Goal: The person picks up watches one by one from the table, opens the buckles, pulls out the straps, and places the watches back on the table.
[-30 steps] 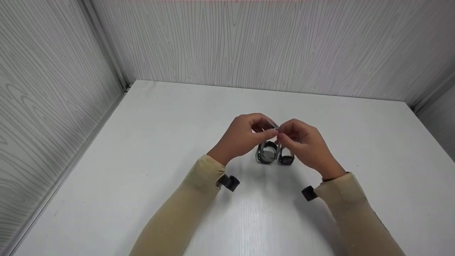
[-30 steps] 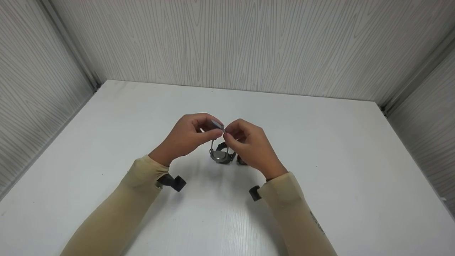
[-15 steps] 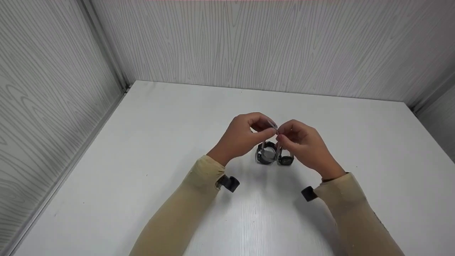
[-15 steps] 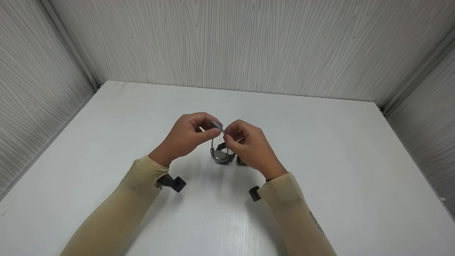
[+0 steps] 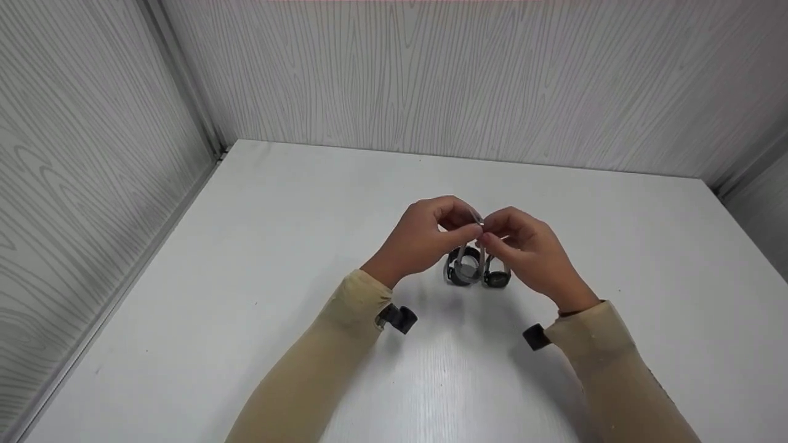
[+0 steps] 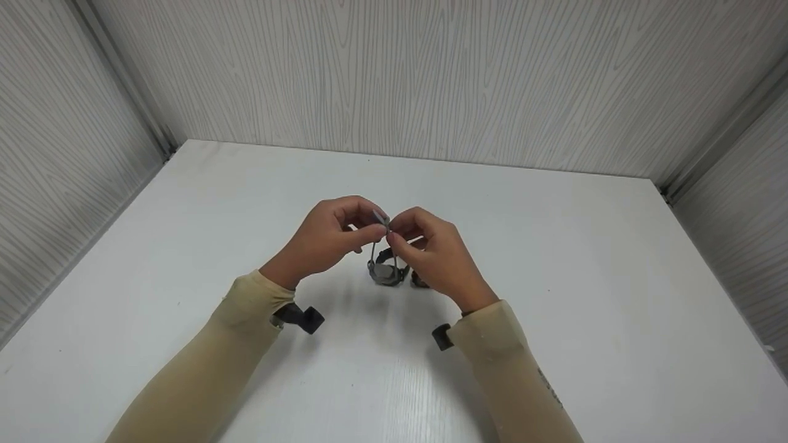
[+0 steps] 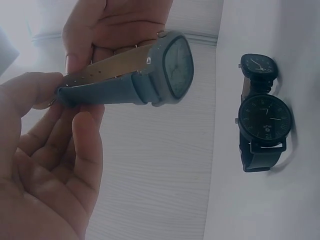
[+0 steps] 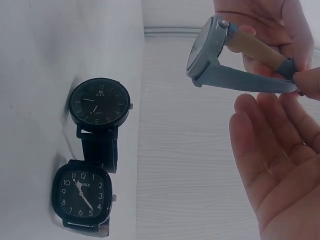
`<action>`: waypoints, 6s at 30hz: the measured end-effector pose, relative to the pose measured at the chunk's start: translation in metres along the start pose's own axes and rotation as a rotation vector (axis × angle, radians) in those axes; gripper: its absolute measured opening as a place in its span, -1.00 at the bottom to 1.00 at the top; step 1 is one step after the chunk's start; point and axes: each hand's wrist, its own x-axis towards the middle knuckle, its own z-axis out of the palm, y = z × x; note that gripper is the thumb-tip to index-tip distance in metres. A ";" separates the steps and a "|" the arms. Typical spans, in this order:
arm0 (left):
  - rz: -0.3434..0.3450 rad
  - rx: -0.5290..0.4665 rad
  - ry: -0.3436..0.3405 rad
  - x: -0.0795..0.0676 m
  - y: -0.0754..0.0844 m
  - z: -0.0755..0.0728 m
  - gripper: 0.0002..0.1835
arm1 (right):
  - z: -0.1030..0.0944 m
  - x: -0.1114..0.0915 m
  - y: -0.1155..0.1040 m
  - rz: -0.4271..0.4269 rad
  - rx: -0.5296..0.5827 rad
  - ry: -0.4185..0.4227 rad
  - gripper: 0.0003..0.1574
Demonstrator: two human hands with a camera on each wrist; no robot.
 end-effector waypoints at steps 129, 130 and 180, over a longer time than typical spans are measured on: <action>-0.536 0.289 -0.150 -0.014 -0.060 -0.036 -0.67 | 0.072 0.041 0.017 0.450 -0.324 -0.114 -0.70; -0.535 0.303 -0.152 -0.014 -0.062 -0.036 -0.67 | 0.073 0.043 0.018 0.458 -0.333 -0.124 -0.70; -0.300 0.621 -0.275 -0.037 -0.011 -0.061 -0.71 | 0.000 -0.025 0.006 0.131 -0.387 -0.095 -0.89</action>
